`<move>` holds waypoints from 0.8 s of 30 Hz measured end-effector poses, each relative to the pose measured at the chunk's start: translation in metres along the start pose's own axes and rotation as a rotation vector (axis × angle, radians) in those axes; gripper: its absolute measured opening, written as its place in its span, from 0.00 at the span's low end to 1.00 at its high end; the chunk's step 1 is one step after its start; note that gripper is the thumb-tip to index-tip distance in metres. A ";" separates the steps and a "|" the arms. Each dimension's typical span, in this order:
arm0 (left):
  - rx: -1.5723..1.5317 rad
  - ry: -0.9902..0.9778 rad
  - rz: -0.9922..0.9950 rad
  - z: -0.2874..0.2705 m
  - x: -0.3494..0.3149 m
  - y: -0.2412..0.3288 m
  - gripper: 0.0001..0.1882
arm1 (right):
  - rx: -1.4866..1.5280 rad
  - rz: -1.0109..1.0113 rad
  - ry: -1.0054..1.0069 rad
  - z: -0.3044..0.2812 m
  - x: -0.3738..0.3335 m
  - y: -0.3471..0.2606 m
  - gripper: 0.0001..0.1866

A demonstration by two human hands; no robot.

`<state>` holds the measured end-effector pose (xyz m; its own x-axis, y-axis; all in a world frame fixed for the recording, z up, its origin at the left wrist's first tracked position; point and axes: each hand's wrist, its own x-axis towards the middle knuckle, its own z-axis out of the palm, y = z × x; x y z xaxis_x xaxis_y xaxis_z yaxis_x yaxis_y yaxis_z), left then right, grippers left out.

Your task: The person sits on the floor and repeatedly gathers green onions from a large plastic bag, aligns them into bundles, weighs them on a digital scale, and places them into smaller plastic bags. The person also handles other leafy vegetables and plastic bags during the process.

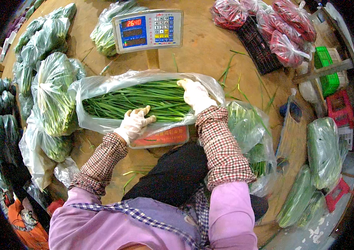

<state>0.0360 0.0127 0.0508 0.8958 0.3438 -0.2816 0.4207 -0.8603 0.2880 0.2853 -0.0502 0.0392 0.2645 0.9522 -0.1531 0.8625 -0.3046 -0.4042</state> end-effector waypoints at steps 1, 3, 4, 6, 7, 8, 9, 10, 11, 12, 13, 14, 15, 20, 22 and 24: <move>-0.015 0.010 0.002 0.001 -0.001 -0.001 0.18 | 0.055 0.014 -0.073 -0.005 0.003 0.000 0.18; -0.044 0.031 0.007 0.005 -0.003 -0.004 0.19 | 0.126 -0.001 -0.150 -0.008 0.005 0.003 0.18; -0.058 0.042 0.012 0.006 -0.002 -0.004 0.19 | 0.074 0.025 -0.122 -0.009 0.002 -0.001 0.19; -0.081 0.065 0.000 0.007 -0.004 -0.007 0.18 | -0.022 0.056 -0.070 -0.013 -0.004 -0.022 0.20; -0.059 0.083 0.012 0.007 -0.004 -0.007 0.17 | -0.203 0.034 -0.087 -0.014 -0.009 -0.031 0.22; -0.036 0.100 0.024 0.007 -0.003 -0.006 0.17 | -0.359 0.043 -0.130 -0.012 -0.014 -0.038 0.20; -0.014 0.117 0.034 0.008 -0.003 -0.006 0.17 | -0.352 0.085 -0.121 -0.005 -0.016 -0.038 0.17; -0.027 0.160 0.073 0.010 -0.003 -0.007 0.16 | -0.349 0.135 -0.111 0.003 -0.021 -0.034 0.13; -0.039 0.203 0.112 0.012 0.000 -0.009 0.16 | -0.353 0.073 -0.070 0.016 -0.023 -0.024 0.10; -0.051 0.247 0.153 0.014 0.002 -0.011 0.16 | -0.356 0.011 -0.029 0.028 -0.027 -0.013 0.07; -0.122 0.042 0.021 -0.004 0.006 -0.004 0.17 | -0.358 -0.132 0.078 0.028 -0.032 -0.019 0.05; -0.111 0.243 0.075 -0.010 0.006 0.001 0.18 | -0.305 -0.254 0.084 0.021 -0.040 -0.023 0.04; -0.100 0.444 0.129 -0.013 0.005 0.005 0.19 | -0.282 -0.342 0.048 0.013 -0.046 -0.027 0.04; 0.072 0.304 0.060 0.018 -0.001 0.019 0.26 | 0.048 -0.451 0.023 0.006 -0.065 -0.021 0.08; 0.050 0.312 0.034 0.027 -0.006 0.017 0.25 | -0.218 -0.330 0.063 -0.011 -0.052 -0.024 0.14; 0.072 0.346 0.027 0.028 -0.012 0.016 0.24 | -0.529 -0.073 0.006 -0.044 -0.040 -0.048 0.15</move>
<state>0.0284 -0.0160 0.0331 0.9069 0.4176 0.0558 0.3965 -0.8907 0.2226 0.2527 -0.0726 0.1042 0.1971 0.9709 -0.1363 0.9780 -0.1850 0.0966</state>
